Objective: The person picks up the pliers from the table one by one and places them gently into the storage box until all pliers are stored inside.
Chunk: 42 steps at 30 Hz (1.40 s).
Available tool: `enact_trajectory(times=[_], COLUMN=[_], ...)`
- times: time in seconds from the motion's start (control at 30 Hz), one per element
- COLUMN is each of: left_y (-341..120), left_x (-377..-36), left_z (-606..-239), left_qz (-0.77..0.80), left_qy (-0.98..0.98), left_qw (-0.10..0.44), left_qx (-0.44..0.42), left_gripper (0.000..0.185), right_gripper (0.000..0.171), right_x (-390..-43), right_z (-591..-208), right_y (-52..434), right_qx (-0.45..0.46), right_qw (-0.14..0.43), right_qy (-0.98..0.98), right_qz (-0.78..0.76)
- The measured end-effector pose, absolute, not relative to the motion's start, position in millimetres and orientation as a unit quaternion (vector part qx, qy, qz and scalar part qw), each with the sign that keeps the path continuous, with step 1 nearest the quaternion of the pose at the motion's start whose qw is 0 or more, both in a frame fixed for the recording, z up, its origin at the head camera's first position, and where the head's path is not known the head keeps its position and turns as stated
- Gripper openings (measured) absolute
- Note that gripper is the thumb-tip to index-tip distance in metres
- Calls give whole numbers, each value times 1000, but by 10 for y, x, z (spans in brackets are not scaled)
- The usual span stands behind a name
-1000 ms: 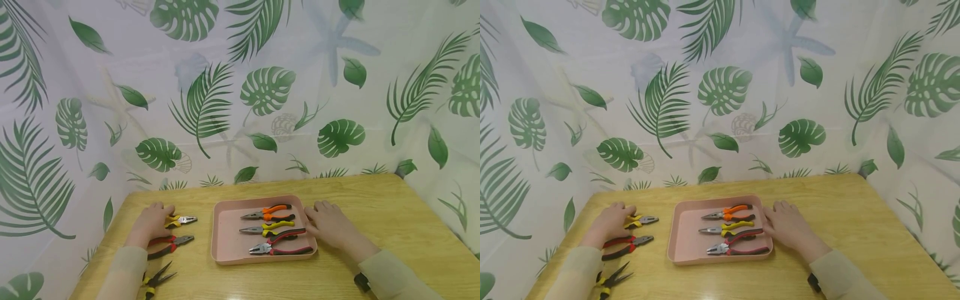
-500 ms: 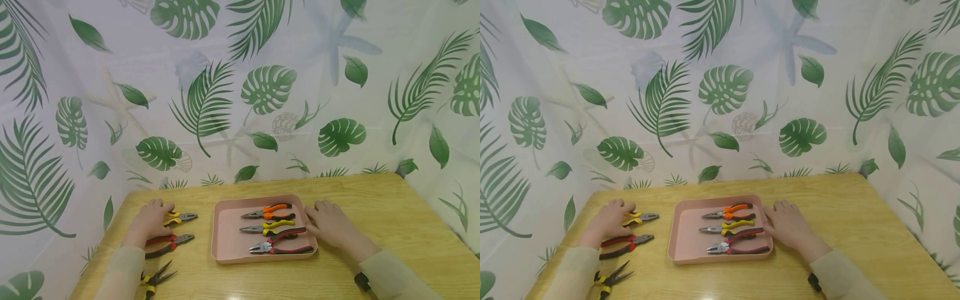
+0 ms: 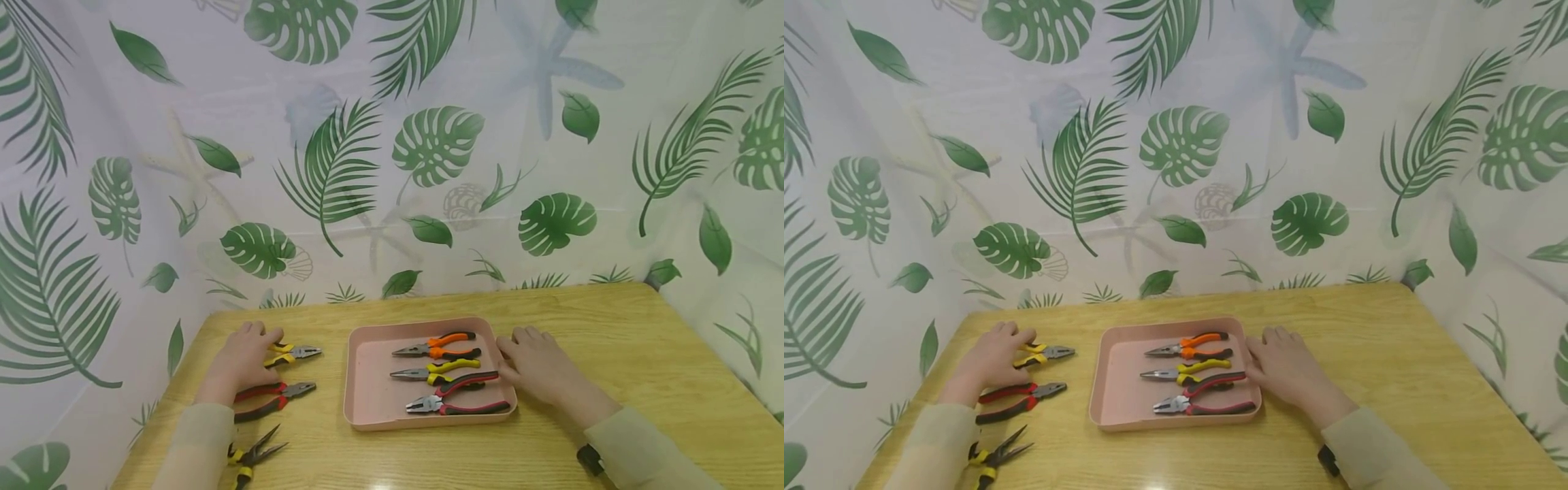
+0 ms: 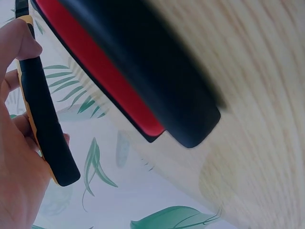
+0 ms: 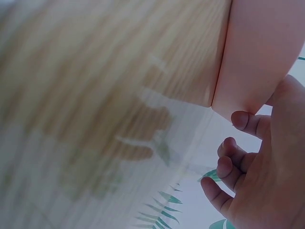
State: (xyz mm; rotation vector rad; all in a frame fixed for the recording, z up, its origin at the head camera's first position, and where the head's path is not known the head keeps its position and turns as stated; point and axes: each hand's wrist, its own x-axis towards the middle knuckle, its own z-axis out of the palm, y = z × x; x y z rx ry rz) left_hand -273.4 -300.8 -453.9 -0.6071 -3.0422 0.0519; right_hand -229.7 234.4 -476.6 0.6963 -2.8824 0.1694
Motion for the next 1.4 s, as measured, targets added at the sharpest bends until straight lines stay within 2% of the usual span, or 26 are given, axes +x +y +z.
enact_trajectory(times=[0.73, 1.4], left_y=[-2875, -2654], left_x=[-2723, -2697], left_z=[-4425, -4215], left_qz=[-10, 21], left_qy=[-982, -973], left_qw=[27, 46], left_qx=[-185, -225], left_gripper=[62, 56], right_gripper=[19, 19], right_x=[-2305, -2311], right_z=[-4808, -4807], right_y=[2349, 2348], right_qx=[230, 226], right_qw=[94, 89], right_qy=[-967, -969], right_qz=[53, 53])
